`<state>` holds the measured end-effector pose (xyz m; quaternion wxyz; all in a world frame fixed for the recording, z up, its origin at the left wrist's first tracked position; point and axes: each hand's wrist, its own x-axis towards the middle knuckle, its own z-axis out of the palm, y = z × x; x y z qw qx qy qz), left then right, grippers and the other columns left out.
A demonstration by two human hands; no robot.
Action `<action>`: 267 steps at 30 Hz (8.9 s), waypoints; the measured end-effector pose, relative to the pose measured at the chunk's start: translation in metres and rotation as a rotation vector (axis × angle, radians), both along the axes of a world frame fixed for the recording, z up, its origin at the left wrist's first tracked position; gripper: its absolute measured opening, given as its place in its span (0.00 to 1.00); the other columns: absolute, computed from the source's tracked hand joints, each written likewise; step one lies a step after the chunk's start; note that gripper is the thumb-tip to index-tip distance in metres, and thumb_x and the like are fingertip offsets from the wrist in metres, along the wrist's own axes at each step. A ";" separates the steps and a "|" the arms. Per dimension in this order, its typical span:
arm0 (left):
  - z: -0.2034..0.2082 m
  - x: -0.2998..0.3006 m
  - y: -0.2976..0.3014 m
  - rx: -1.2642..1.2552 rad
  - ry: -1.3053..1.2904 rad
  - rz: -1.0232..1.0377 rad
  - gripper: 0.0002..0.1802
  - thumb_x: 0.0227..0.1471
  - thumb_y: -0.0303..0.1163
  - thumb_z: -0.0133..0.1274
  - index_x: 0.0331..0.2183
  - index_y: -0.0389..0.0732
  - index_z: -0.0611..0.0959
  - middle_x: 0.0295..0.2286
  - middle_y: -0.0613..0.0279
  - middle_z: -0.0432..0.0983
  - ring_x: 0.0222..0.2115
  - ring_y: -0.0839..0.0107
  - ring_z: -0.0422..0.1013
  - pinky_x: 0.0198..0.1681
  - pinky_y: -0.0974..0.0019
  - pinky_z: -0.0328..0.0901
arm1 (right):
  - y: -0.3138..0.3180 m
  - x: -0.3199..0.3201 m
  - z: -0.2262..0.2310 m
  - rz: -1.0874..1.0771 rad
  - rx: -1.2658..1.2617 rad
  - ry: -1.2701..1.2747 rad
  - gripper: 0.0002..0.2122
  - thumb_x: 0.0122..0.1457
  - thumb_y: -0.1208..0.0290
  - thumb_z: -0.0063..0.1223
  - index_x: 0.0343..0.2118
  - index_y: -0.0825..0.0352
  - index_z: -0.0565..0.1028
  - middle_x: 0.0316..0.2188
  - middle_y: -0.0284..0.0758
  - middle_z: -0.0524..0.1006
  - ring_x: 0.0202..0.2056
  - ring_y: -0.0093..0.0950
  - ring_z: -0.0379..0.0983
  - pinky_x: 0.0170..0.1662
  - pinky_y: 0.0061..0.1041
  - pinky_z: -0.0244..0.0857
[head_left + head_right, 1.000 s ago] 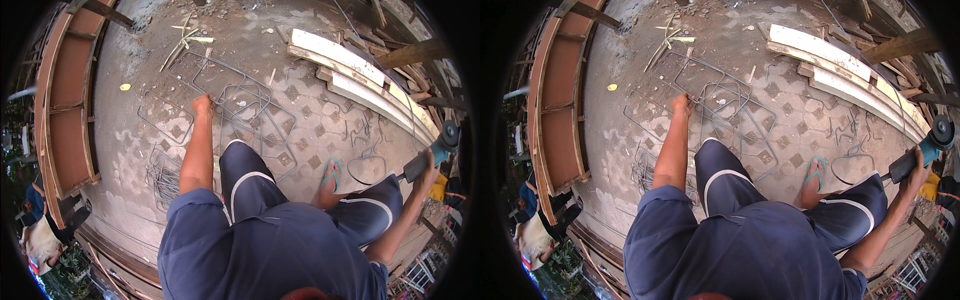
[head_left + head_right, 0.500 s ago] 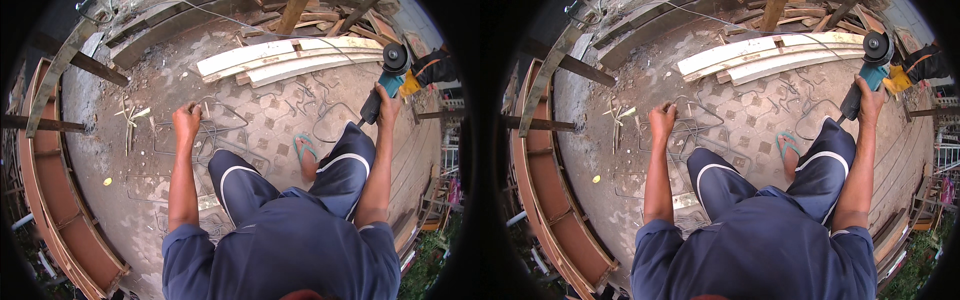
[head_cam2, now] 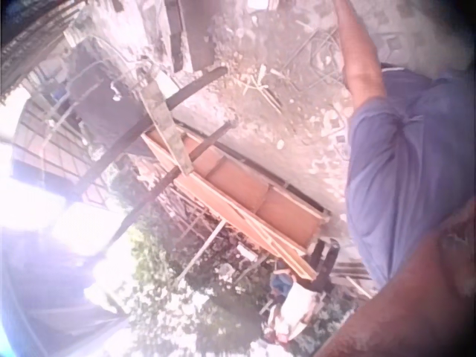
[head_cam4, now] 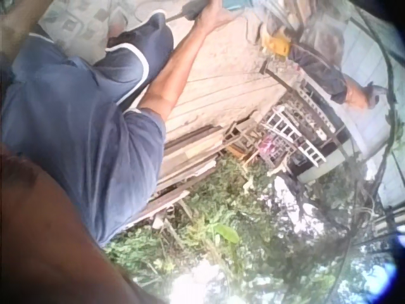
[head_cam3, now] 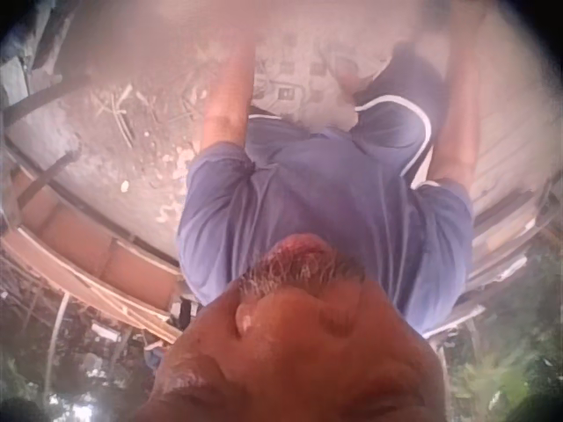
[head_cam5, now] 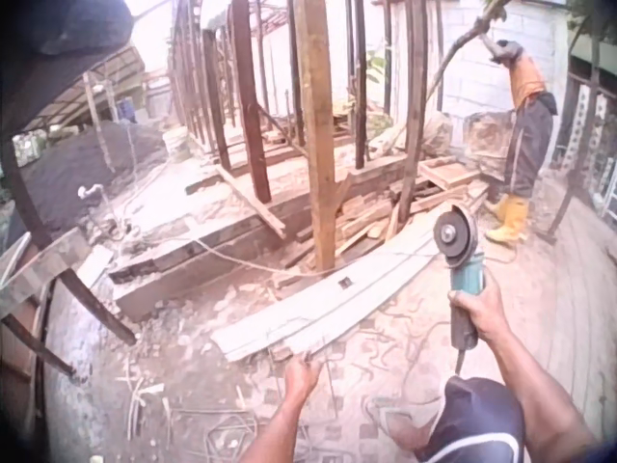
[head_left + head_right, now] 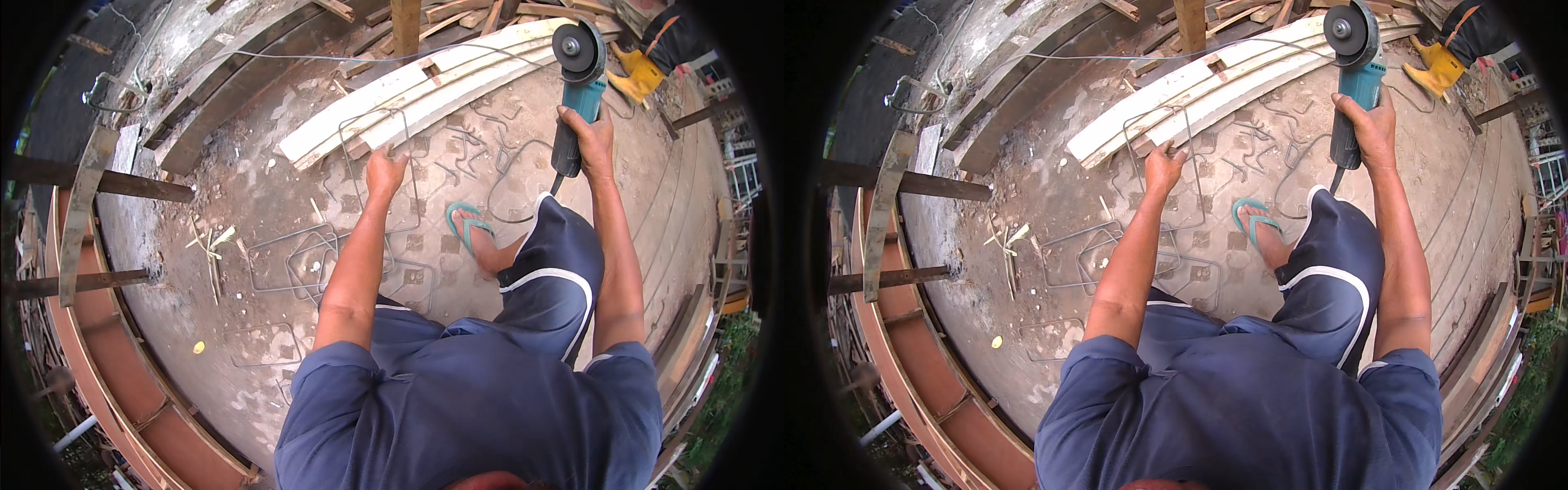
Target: The person uses an angle grinder to cut through a piece of metal rebar on the ground while holding the rebar steady with their hand.
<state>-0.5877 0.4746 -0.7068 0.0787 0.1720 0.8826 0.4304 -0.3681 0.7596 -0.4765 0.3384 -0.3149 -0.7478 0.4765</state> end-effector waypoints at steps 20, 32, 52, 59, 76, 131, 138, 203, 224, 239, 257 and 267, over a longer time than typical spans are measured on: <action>-0.156 0.124 -0.134 -0.233 -0.367 0.417 0.23 0.62 0.46 0.56 0.48 0.36 0.77 0.26 0.54 0.77 0.27 0.54 0.75 0.35 0.52 0.71 | 0.011 0.028 -0.143 0.258 -0.029 -0.382 0.30 0.46 0.68 0.68 0.52 0.73 0.71 0.39 0.42 0.79 0.40 0.32 0.76 0.49 0.32 0.69; 0.012 0.153 -0.076 0.920 -1.008 0.504 0.11 0.69 0.39 0.49 0.46 0.44 0.77 0.16 0.76 0.52 0.13 0.83 0.48 0.14 0.73 0.45 | 0.012 0.023 -0.171 0.208 -0.200 -0.411 0.28 0.47 0.69 0.68 0.51 0.72 0.72 0.40 0.40 0.78 0.40 0.30 0.74 0.48 0.31 0.69; -0.071 0.139 0.060 1.097 -1.206 0.515 0.33 0.63 0.66 0.46 0.21 0.50 0.63 0.13 0.72 0.49 0.11 0.78 0.44 0.13 0.71 0.41 | 0.024 -0.071 -0.138 0.338 -0.012 -0.435 0.28 0.47 0.69 0.68 0.51 0.73 0.71 0.37 0.38 0.78 0.37 0.27 0.74 0.44 0.28 0.70; -0.076 0.120 0.079 1.237 -1.307 0.638 0.34 0.62 0.69 0.44 0.22 0.50 0.63 0.13 0.73 0.50 0.11 0.79 0.46 0.13 0.71 0.42 | 0.020 -0.082 -0.147 0.305 -0.151 -0.452 0.27 0.47 0.68 0.68 0.50 0.72 0.72 0.36 0.36 0.78 0.34 0.25 0.74 0.40 0.26 0.70; -0.088 0.124 0.137 1.066 -1.174 0.793 0.36 0.62 0.71 0.38 0.20 0.50 0.62 0.13 0.73 0.53 0.11 0.78 0.51 0.13 0.71 0.47 | -0.004 -0.238 -0.197 0.629 0.232 -0.720 0.35 0.42 0.62 0.69 0.54 0.75 0.71 0.39 0.48 0.80 0.39 0.37 0.78 0.46 0.32 0.72; -0.119 0.131 0.175 0.939 -0.973 0.891 0.37 0.67 0.64 0.36 0.21 0.41 0.69 0.16 0.67 0.61 0.14 0.72 0.61 0.17 0.62 0.60 | -0.012 -0.274 -0.207 0.756 0.436 -0.831 0.37 0.45 0.58 0.64 0.55 0.81 0.66 0.41 0.62 0.79 0.44 0.53 0.79 0.51 0.41 0.71; -0.108 0.129 0.169 0.914 -1.073 0.863 0.40 0.68 0.63 0.36 0.26 0.32 0.76 0.20 0.61 0.67 0.24 0.66 0.64 0.31 0.56 0.62 | -0.011 -0.277 -0.207 0.745 0.443 -0.871 0.40 0.46 0.58 0.65 0.57 0.82 0.64 0.43 0.63 0.79 0.46 0.52 0.79 0.52 0.40 0.71; -0.149 0.129 0.168 0.584 -0.729 0.888 0.42 0.68 0.60 0.36 0.36 0.25 0.82 0.26 0.38 0.77 0.30 0.48 0.72 0.41 0.48 0.64 | -0.007 -0.272 -0.227 0.693 0.455 -0.837 0.39 0.45 0.59 0.66 0.57 0.78 0.65 0.41 0.59 0.80 0.44 0.50 0.80 0.50 0.39 0.72; -0.069 0.113 0.073 1.106 -0.990 0.500 0.33 0.65 0.65 0.43 0.22 0.48 0.64 0.14 0.74 0.51 0.11 0.80 0.47 0.13 0.71 0.41 | 0.032 -0.253 -0.126 0.508 0.086 -0.277 0.26 0.46 0.64 0.66 0.47 0.73 0.70 0.32 0.39 0.78 0.30 0.28 0.75 0.36 0.28 0.70; 0.115 0.186 -0.287 0.419 -0.469 0.832 0.21 0.67 0.40 0.52 0.56 0.41 0.78 0.16 0.80 0.55 0.13 0.85 0.49 0.16 0.72 0.44 | 0.001 -0.263 -0.156 0.699 -0.113 -0.105 0.23 0.53 0.70 0.68 0.49 0.73 0.74 0.36 0.35 0.78 0.32 0.25 0.75 0.36 0.24 0.70; 0.043 0.291 -0.443 -0.509 -0.559 0.781 0.24 0.56 0.47 0.59 0.40 0.33 0.87 0.36 0.44 0.84 0.38 0.53 0.81 0.45 0.56 0.72 | -0.029 -0.250 -0.132 0.720 -0.081 -0.133 0.15 0.55 0.68 0.65 0.42 0.70 0.76 0.27 0.34 0.78 0.25 0.24 0.74 0.29 0.24 0.66; -0.108 0.139 -0.278 -0.682 -0.587 0.957 0.20 0.61 0.45 0.52 0.40 0.37 0.86 0.46 0.46 0.81 0.47 0.55 0.77 0.50 0.51 0.70 | -0.035 -0.243 -0.134 0.727 -0.207 -0.130 0.19 0.52 0.69 0.66 0.44 0.73 0.75 0.30 0.36 0.78 0.26 0.25 0.75 0.31 0.23 0.69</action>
